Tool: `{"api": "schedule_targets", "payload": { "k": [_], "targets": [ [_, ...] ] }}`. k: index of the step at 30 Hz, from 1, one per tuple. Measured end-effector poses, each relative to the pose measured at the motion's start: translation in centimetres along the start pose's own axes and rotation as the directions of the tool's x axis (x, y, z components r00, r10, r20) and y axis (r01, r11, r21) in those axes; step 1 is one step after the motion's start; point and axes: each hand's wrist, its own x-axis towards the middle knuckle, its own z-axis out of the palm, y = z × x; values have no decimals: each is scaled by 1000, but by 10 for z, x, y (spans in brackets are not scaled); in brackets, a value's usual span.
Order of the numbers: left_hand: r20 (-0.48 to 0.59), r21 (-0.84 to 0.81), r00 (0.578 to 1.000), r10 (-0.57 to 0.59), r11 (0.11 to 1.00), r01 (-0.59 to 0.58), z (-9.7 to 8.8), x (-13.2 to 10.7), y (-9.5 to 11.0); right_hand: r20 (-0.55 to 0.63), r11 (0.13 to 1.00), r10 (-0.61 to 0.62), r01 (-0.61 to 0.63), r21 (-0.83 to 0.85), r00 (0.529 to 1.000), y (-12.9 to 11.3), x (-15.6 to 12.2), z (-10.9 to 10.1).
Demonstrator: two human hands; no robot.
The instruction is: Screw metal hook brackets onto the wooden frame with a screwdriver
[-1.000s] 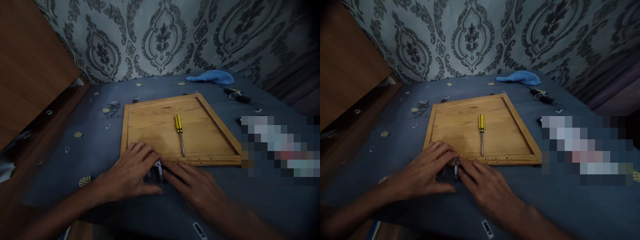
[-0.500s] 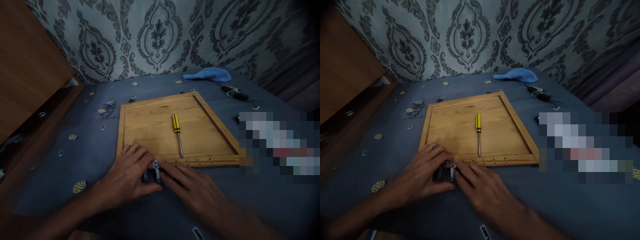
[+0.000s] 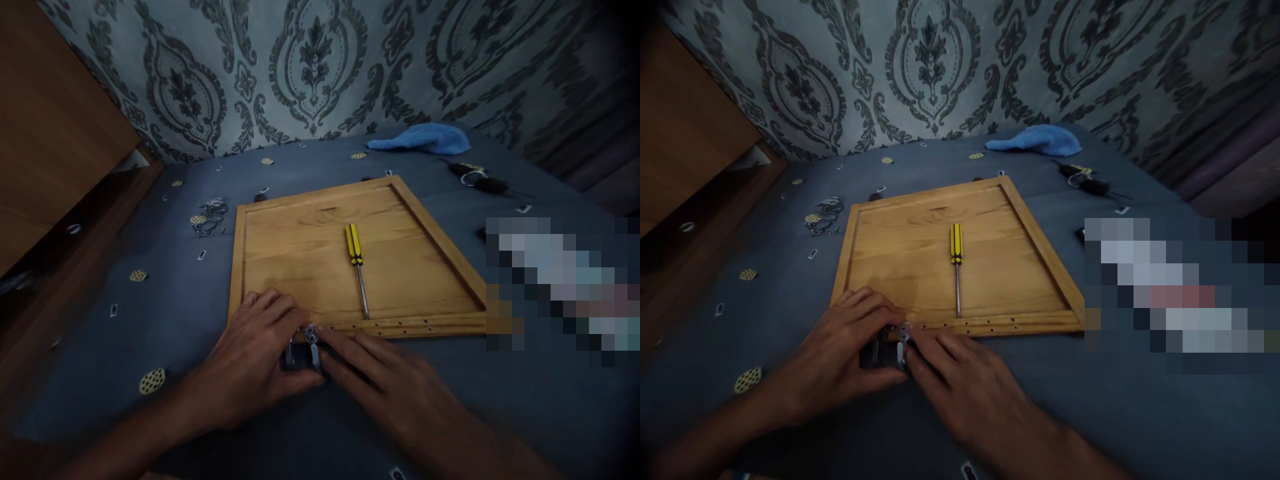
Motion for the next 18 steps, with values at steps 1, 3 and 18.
{"api": "schedule_targets", "payload": {
  "k": [1, 3, 18],
  "targets": [
    [-1, -7, 1000, -1, 1000, 1, 0, 0, 0, -21, 1000, 6, -6, 14, 1000, -1, 0, -1],
    [-3, -17, 1000, -2, 1000, 2, 0, -1, 0, -82, 998, 29, -24, 65, 996, -2, 1, -5],
    [43, -2, 998, -40, 999, 40, -3, 1, 2, -101, 996, 31, -23, 82, 994, -1, -3, -5]
  ]
}}
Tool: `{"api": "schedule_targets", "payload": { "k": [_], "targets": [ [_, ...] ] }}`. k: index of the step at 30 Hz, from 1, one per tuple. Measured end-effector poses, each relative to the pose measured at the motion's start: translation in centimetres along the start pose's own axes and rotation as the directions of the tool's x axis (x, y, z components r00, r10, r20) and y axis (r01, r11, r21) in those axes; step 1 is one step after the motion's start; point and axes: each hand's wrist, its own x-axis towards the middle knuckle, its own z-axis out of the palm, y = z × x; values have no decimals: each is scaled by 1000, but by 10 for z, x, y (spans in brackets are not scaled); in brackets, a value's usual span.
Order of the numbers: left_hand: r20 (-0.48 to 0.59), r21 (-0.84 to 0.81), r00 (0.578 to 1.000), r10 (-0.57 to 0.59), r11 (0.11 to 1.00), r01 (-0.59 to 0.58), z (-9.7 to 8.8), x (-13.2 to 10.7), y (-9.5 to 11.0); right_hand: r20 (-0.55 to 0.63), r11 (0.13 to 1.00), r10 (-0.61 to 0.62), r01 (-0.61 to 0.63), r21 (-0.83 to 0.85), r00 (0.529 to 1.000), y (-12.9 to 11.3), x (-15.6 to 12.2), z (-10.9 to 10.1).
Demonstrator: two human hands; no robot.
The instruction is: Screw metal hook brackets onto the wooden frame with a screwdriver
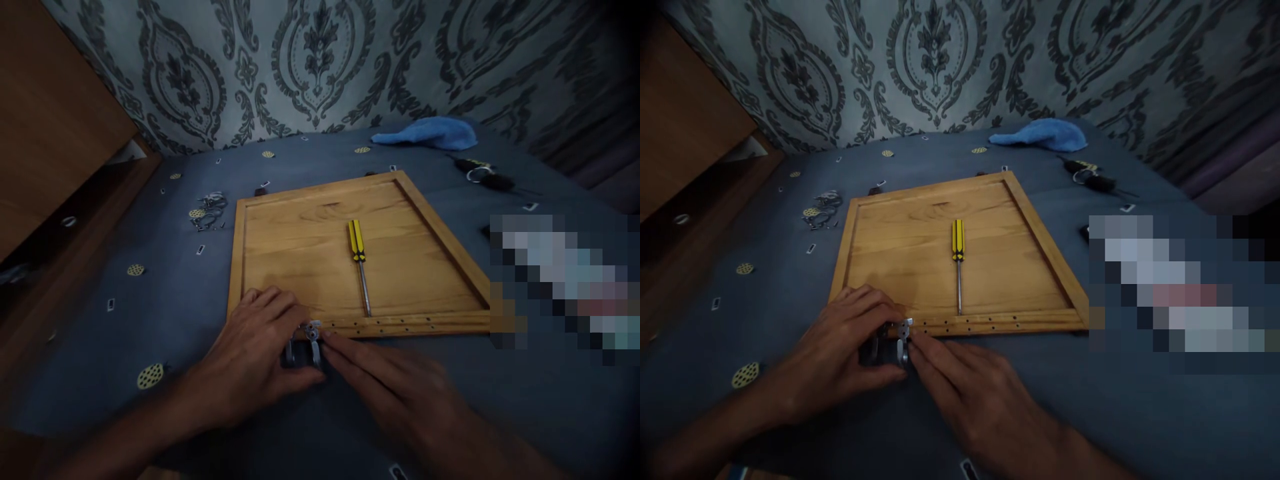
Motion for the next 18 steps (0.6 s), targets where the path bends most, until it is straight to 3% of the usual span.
{"api": "schedule_targets", "payload": {
  "k": [18],
  "targets": [
    [-24, 12, 1000, 11, 1000, -11, 2, 0, -1, 69, 997, -28, 33, -72, 997, -1, 9, 3]
  ]
}}
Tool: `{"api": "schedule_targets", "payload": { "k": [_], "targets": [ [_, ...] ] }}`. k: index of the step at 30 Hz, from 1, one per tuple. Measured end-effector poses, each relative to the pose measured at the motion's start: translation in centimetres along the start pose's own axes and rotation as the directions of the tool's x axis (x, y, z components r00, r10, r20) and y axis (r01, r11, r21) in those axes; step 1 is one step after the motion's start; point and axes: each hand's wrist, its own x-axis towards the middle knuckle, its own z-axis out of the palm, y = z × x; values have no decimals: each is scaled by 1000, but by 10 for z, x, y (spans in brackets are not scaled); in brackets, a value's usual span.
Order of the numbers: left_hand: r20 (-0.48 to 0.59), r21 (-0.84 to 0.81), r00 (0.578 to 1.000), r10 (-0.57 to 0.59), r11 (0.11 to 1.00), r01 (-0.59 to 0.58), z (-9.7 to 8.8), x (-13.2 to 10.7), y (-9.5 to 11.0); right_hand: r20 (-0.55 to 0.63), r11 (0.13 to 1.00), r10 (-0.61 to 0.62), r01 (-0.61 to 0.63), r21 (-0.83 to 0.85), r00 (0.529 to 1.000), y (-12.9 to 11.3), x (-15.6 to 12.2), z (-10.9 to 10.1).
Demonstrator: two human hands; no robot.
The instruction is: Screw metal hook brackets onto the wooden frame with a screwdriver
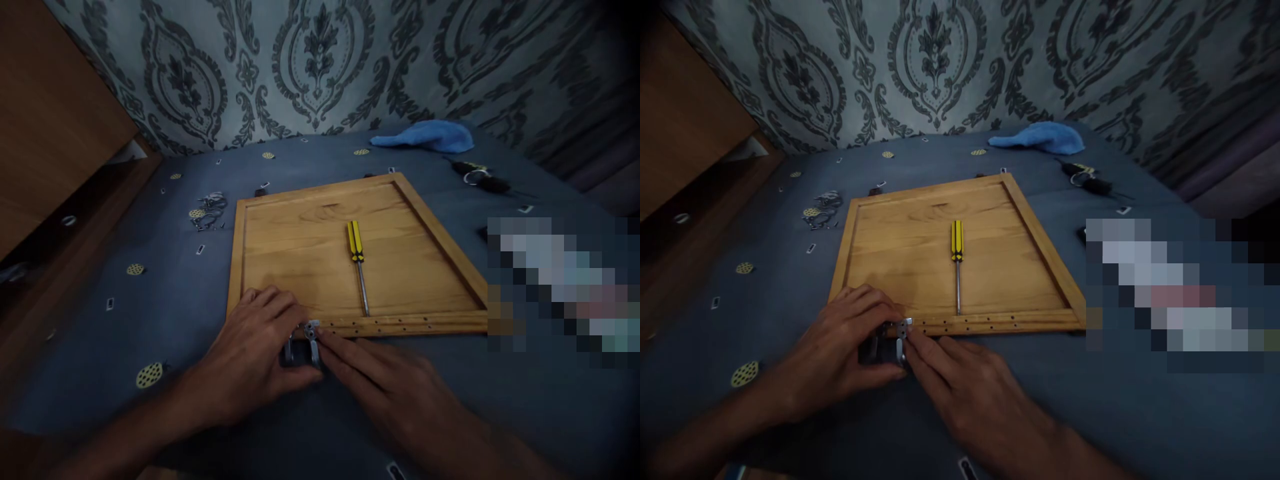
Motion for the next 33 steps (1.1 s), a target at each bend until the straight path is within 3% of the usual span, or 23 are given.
{"api": "schedule_targets", "payload": {
  "k": [9, 20, 33],
  "targets": [
    [32, -9, 999, -20, 1000, 20, -2, 1, 1, 61, 1000, -5, 6, -12, 998, 1, -1, 0],
    [-7, 2, 1000, 5, 1000, -5, 1, 0, -1, 33, 1000, -13, 13, -6, 999, 1, -4, 3],
    [37, -15, 999, -15, 1000, 16, -1, 0, -1, -2, 1000, -13, 13, 27, 1000, 2, -6, 5]
  ]
}}
